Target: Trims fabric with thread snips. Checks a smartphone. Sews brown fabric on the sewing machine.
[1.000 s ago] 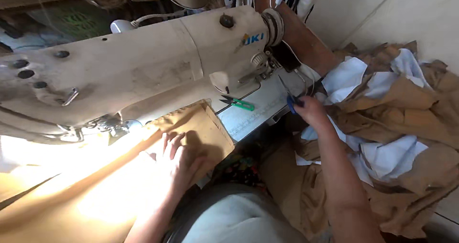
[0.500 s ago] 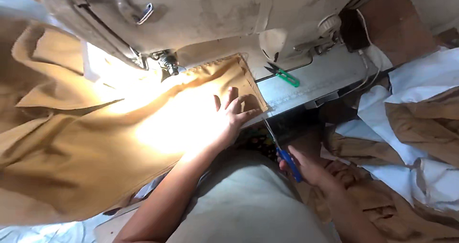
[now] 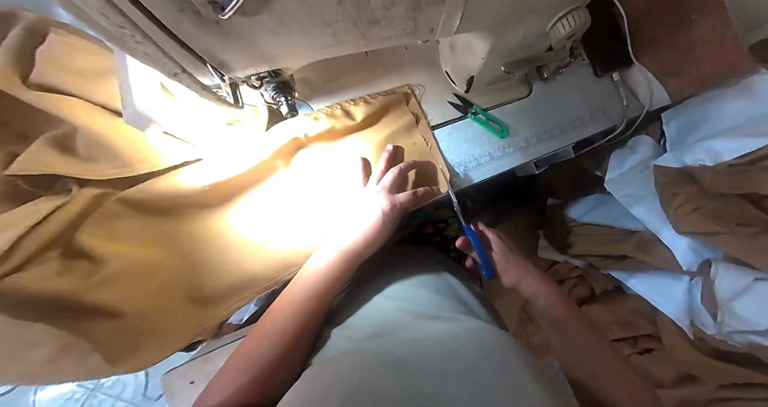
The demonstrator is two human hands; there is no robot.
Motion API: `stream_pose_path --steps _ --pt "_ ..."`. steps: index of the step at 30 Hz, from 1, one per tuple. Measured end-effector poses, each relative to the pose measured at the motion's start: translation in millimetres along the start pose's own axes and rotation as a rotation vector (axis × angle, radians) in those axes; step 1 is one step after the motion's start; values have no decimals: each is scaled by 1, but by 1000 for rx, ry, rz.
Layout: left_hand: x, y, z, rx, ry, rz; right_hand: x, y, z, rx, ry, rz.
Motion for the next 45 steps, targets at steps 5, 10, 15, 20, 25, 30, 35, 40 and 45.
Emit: stream_pose_path --steps 5,10,15,20,25,30,35,40,45 --pt "1 0 -1 -22 -11 11 -8 3 3 -40 1 -39" --pt "3 2 -1 -63 -33 -6 -10 6 10 -44 12 -124" --pt "0 -2 1 -47 -29 10 -11 7 11 94 39 -125" --pt "-2 0 9 -39 -6 37 -2 4 0 125 -28 64" --pt "-1 1 11 -28 -14 38 -1 6 -7 82 -38 80" --pt "0 2 12 -19 -19 37 -6 10 -4 49 -21 57" --pt "0 3 12 -35 -11 41 -6 13 -3 6 -23 19" --pt "0 3 12 -34 -18 38 -11 18 1 -54 31 -119" --pt "0 3 12 -23 -22 43 -12 17 9 -36 26 -125"
Point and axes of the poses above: each hand's wrist, its own z-axis away from the middle knuckle, its own y-axis out of the palm, x = y × z, the point moved 5 cm from there along -z, towards the middle knuckle, and after that the axes turned 13 degrees about x, right-handed, at the moved point
